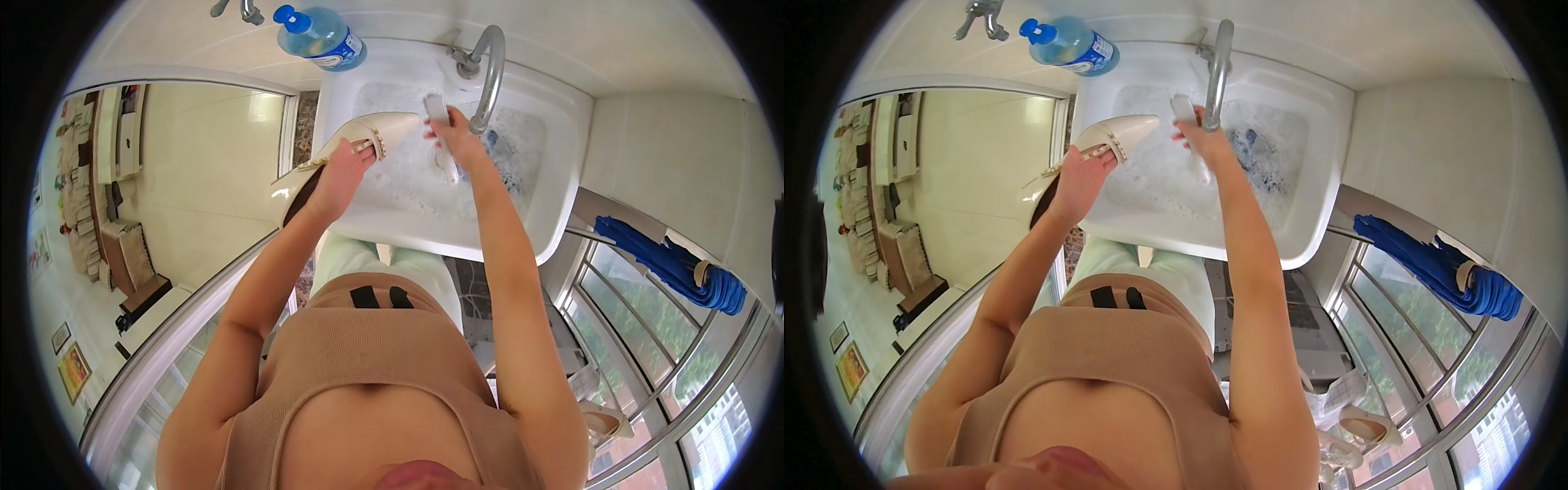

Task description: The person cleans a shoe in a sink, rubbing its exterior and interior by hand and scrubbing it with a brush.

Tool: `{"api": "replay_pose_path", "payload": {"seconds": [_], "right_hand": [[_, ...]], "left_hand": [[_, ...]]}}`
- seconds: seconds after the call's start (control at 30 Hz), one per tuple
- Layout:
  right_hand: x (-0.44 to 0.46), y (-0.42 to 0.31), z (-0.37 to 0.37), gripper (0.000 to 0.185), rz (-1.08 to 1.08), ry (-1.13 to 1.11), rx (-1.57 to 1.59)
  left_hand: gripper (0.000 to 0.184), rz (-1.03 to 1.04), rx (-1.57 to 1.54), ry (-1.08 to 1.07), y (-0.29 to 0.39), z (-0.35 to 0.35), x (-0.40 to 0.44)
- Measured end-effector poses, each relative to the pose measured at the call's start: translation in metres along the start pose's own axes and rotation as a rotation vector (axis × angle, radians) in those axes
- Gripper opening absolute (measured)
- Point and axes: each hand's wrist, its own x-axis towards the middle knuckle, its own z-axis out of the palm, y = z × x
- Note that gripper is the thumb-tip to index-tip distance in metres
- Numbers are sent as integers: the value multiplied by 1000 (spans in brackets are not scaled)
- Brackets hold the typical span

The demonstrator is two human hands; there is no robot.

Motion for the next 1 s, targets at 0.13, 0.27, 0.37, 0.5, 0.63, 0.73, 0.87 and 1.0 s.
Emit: {"api": "replay_pose_path", "payload": {"seconds": [0.13,0.27,0.37,0.5,0.63,0.73,0.87,1.0], "right_hand": [[-5,67,-22,45,99,160,-522],[-63,28,0,41,-80,245,-460],[-78,26,1,38,-92,160,-265],[-91,-50,51,34,-296,64,-282],[-81,-79,67,33,-456,115,-469],[-84,-54,46,34,-395,85,-552],[-85,-64,47,35,-410,114,-472],[-78,-77,67,35,-451,130,-352]], "left_hand": [[57,-84,465,-32,-11,-38,-2],[76,-75,531,-96,13,-13,-14],[89,-303,768,-99,26,-11,-8],[73,-366,1066,-229,6,-9,5],[68,-37,1302,-178,8,1,7],[67,75,1213,-142,7,-12,1],[66,-249,913,-81,5,-6,0],[63,-313,1179,-76,22,11,6]]}}
